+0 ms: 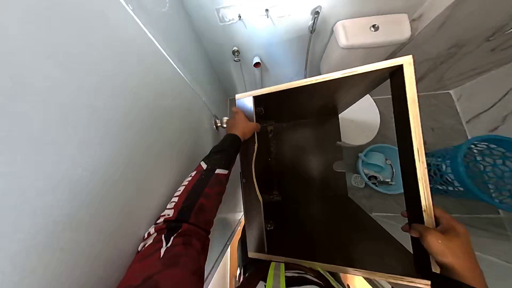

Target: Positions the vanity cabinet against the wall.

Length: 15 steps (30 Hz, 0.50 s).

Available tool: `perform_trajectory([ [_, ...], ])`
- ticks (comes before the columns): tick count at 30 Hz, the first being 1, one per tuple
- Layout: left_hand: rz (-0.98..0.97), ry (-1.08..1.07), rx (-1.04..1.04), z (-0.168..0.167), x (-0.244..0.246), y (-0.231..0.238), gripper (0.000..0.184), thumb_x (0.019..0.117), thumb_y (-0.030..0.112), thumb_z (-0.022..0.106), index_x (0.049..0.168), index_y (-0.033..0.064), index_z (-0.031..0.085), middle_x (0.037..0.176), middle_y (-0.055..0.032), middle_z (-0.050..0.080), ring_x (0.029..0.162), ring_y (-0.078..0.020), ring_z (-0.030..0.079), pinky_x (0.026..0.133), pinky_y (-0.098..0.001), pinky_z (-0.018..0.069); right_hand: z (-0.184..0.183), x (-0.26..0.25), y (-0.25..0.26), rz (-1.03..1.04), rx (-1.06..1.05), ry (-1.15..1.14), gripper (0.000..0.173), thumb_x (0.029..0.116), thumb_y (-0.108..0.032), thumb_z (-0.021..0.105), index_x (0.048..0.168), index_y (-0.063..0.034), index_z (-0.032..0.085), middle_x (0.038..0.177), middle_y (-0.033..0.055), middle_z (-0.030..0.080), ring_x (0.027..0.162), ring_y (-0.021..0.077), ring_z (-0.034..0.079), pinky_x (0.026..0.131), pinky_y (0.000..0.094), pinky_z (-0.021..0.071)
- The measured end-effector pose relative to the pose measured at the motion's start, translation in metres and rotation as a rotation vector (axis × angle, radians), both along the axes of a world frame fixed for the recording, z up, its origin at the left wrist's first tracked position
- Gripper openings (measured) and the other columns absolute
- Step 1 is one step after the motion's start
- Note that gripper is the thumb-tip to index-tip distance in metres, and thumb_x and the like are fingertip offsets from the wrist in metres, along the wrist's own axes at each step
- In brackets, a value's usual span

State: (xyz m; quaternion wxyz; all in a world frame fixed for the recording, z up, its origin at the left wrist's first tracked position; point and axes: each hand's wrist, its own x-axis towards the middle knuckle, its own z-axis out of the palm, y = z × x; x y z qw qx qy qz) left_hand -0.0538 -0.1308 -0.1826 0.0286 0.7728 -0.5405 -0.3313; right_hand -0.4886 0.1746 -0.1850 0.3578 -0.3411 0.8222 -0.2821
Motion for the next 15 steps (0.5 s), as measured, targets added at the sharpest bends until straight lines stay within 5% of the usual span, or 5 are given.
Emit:
perform_trajectory([
  [9,0.181,-0.023,0.071,-0.034,0.013,0.002,0.106,0.0725,0.038,0.09,0.148,-0.003,0.028,0.112,-0.0289,0.066,0.106,-0.0447,0.068,0.088,-0.0639,0.0551,-0.029,-0.03,-0.078,0.155,0.064,-0.037,0.059,0.0701,0.012,0.059,0.128,-0.0018,0.061,0.096,0.0154,0.069,0.06,0.021,0.063,0.054,0.0403,0.0546],
  [15,0.232,-0.04,0.054,-0.036,0.006,-0.016,0.102,0.0707,0.038,0.09,0.145,-0.0016,0.032,0.118,-0.0291,0.063,0.107,-0.0446,0.067,0.087,-0.0635,0.0555,-0.045,-0.034,-0.105,0.129,0.071,-0.098,0.064,0.0643,0.015,0.06,0.127,-0.0003,0.061,0.096,0.0154,0.071,0.064,0.0223,0.066,0.056,0.0406,0.0571],
])
